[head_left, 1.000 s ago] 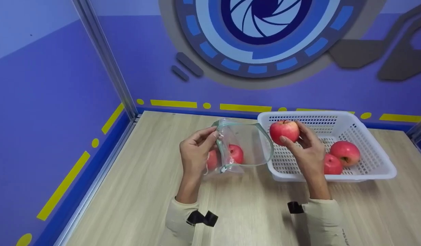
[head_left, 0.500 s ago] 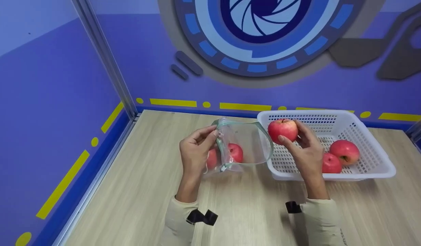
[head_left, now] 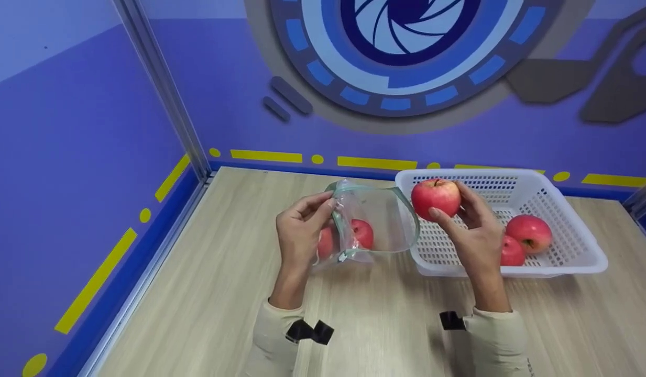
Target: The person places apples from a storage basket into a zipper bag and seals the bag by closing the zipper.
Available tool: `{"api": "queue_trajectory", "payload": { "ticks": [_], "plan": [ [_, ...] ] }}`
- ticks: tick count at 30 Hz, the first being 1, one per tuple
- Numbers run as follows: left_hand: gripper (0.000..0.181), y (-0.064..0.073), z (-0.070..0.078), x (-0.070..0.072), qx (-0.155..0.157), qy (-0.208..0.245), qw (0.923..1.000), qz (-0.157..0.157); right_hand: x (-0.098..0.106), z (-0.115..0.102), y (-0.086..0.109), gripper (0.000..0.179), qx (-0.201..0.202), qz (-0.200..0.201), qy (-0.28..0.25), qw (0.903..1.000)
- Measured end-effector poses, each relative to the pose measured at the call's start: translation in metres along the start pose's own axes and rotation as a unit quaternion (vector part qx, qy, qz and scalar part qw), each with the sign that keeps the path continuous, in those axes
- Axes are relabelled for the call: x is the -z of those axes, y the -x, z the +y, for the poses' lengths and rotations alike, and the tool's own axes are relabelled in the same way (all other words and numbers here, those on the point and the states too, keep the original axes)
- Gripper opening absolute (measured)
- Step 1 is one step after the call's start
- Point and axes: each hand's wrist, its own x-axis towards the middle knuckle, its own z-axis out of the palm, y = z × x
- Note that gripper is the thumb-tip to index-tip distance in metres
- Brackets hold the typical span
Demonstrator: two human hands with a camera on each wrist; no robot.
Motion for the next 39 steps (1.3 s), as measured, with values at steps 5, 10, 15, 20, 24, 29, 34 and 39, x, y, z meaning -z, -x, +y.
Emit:
{"api": "queue_trajectory", "payload": {
  "ticks": [5, 10, 15, 20, 24, 29, 34, 39],
  "plan": [
    [0.019, -0.001, -0.001, 0.001, 0.001, 0.002, 1.0000, 0.004, -0.003, -0.010, 0.001, 0.068, 0.017, -0.012, -0.028, 0.9994],
    [0.019, -0.002, -0.002, 0.001, 0.000, 0.003, 1.0000, 0.004, -0.005, -0.019, 0.002, 0.069, 0.035, -0.010, -0.064, 0.9973],
    [0.019, -0.001, -0.001, 0.001, 0.002, 0.002, 1.0000, 0.001, -0.009, -0.020, 0.004, 0.070, 0.045, -0.032, -0.060, 0.9967],
    [0.019, 0.000, -0.001, 0.000, 0.005, -0.001, 1.0000, 0.001, -0.015, -0.019, 0.008, 0.070, 0.040, -0.052, -0.046, 0.9968],
    [0.019, 0.000, -0.002, 0.000, 0.004, 0.000, 1.0000, 0.000, -0.020, -0.017, 0.010, 0.070, 0.041, -0.065, -0.027, 0.9967],
    [0.019, 0.000, -0.001, 0.000, 0.005, 0.005, 1.0000, 0.000, -0.029, -0.010, 0.014, 0.070, 0.038, -0.080, -0.013, 0.9960],
    [0.019, 0.000, -0.001, 0.000, 0.002, 0.004, 1.0000, 0.002, -0.038, -0.003, 0.017, 0.068, 0.034, -0.086, -0.017, 0.9956],
    [0.019, -0.001, -0.002, 0.000, -0.013, 0.005, 0.9999, -0.001, -0.048, 0.002, 0.021, 0.067, 0.024, -0.089, -0.011, 0.9957]
  ]
}}
